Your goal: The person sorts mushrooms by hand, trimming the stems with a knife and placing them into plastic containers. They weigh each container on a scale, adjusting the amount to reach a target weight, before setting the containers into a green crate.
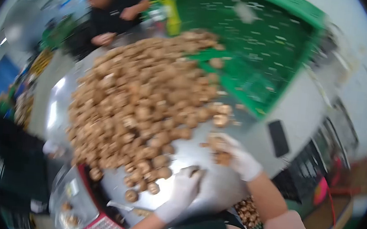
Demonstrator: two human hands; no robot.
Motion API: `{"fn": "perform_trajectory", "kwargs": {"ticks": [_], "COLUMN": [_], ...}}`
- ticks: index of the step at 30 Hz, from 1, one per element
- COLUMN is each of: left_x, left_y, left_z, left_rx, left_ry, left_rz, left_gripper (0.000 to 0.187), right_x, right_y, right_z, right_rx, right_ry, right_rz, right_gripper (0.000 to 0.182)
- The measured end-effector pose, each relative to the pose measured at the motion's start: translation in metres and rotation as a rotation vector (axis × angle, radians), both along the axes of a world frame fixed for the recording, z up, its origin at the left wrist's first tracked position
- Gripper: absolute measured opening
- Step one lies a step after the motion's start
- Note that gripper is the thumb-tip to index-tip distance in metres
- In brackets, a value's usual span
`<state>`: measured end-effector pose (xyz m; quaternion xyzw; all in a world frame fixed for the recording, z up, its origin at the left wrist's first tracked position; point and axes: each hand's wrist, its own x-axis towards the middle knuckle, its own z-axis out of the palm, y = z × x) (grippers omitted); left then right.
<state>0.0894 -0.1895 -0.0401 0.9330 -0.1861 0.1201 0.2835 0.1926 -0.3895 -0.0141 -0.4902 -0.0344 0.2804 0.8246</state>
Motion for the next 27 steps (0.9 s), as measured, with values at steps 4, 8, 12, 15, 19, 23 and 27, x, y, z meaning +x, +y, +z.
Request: {"fn": "perform_trajectory", "kwargs": {"ticks": [4, 8, 12, 15, 19, 23, 27], "left_x": [-0.008, -0.012, -0.042, -0.073, -0.104, -0.133, -0.157], "left_y": [0.022, 0.059, 0.104, 0.122, 0.137, 0.154, 0.167], "left_z": [0.003, 0.020, 0.043, 0.069, 0.079, 0.075, 0.085], "left_rx": [-0.367, -1.324, -1.966, -1.941, -1.953, -2.006, -1.986], "left_ry": [0.211, 0.827, 0.754, 0.656, 0.512, 0.415, 0.278], "left_rz": [0.166, 0.274, -0.044, 0.098, 0.132, 0.130, 0.144], "left_gripper": [0.026, 0.023, 0.061, 0.060, 0.060, 0.074, 0.077], "right_x": [-0.027, -0.043, -0.043, -0.041, -0.046, -0.057, -0.062], "right_y": [-0.017, 0.004, 0.045, 0.089, 0.142, 0.167, 0.201], "right_z": [-0.004, -0.007, 0.015, 0.019, 0.039, 0.045, 0.074], "right_rx": [0.029, -0.103, -0.146, -0.043, -0.304, -1.229, -1.041], "right_ry": [0.053, -0.049, 0.052, 0.080, -0.269, -1.456, -1.300], "right_rz": [-0.003, 0.012, 0.271, 0.438, 0.551, 0.238, 0.402], "right_gripper": [0.045, 0.042, 0.040, 0.044, 0.060, 0.088, 0.078]}}
